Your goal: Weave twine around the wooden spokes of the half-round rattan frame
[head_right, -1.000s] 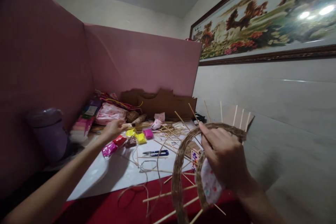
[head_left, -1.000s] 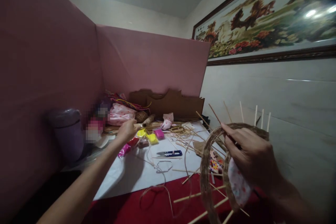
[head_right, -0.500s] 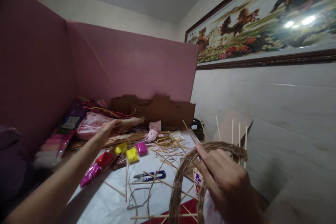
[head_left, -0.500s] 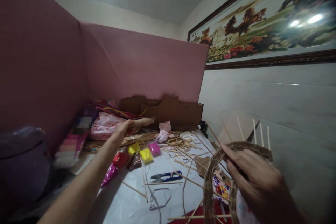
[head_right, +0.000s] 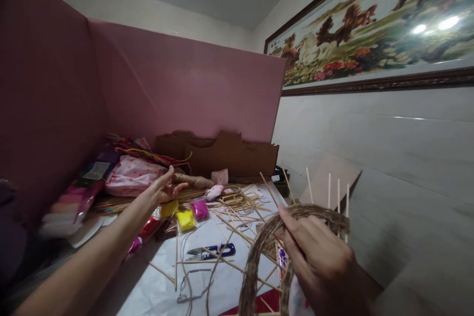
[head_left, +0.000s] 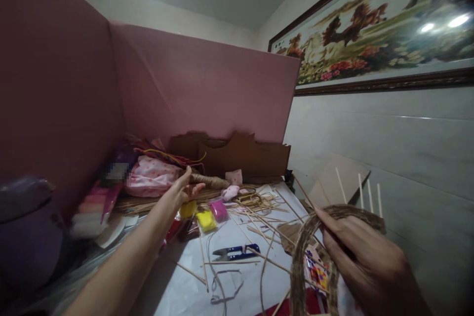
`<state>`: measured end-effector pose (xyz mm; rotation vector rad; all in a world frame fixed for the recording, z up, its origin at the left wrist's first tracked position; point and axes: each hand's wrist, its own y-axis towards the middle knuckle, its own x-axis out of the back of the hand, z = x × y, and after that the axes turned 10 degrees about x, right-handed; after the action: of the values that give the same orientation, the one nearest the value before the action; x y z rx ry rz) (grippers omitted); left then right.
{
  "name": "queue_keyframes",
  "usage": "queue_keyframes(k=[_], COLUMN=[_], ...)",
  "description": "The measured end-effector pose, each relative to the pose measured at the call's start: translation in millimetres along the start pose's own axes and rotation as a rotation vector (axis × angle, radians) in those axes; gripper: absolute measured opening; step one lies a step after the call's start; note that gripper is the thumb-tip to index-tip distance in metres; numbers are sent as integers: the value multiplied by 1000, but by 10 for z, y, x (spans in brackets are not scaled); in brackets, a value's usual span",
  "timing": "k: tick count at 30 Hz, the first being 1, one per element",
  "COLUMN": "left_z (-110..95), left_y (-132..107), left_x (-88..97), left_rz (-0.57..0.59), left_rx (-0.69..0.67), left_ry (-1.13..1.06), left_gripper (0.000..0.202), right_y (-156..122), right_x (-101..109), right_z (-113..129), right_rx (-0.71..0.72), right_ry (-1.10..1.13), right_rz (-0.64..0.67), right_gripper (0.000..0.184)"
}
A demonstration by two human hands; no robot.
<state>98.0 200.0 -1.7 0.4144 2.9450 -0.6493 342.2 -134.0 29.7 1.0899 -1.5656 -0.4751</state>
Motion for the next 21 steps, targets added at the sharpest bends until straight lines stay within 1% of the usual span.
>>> queue_keyframes(k=[2,8,11,13,17,21], left_z=[32,168,229,253,272,271], left_y=[18,37,51,71,126,137], left_x=[-51,-190,-268,-340,-500,-621], left_rz=[-51,-252,-324,-365,-441,-474], left_rx=[-14,-144,-186,-202,-212,-197], left_ry=[110,542,745,841,919,888], left_gripper=[33,34,33,33,35,34], right_y=[4,-11,11,35,53,23], right_x=[-7,-31,-40,-49,-66,-60], right_z=[3,7,29,47,66,62], right_rx=[-3,-21,-20,-16,-23,-15], right_ry=[10,45,58,67,82,85], right_rz=[9,36,32,23,23,31], right_gripper=[37,37,38,38,39,41])
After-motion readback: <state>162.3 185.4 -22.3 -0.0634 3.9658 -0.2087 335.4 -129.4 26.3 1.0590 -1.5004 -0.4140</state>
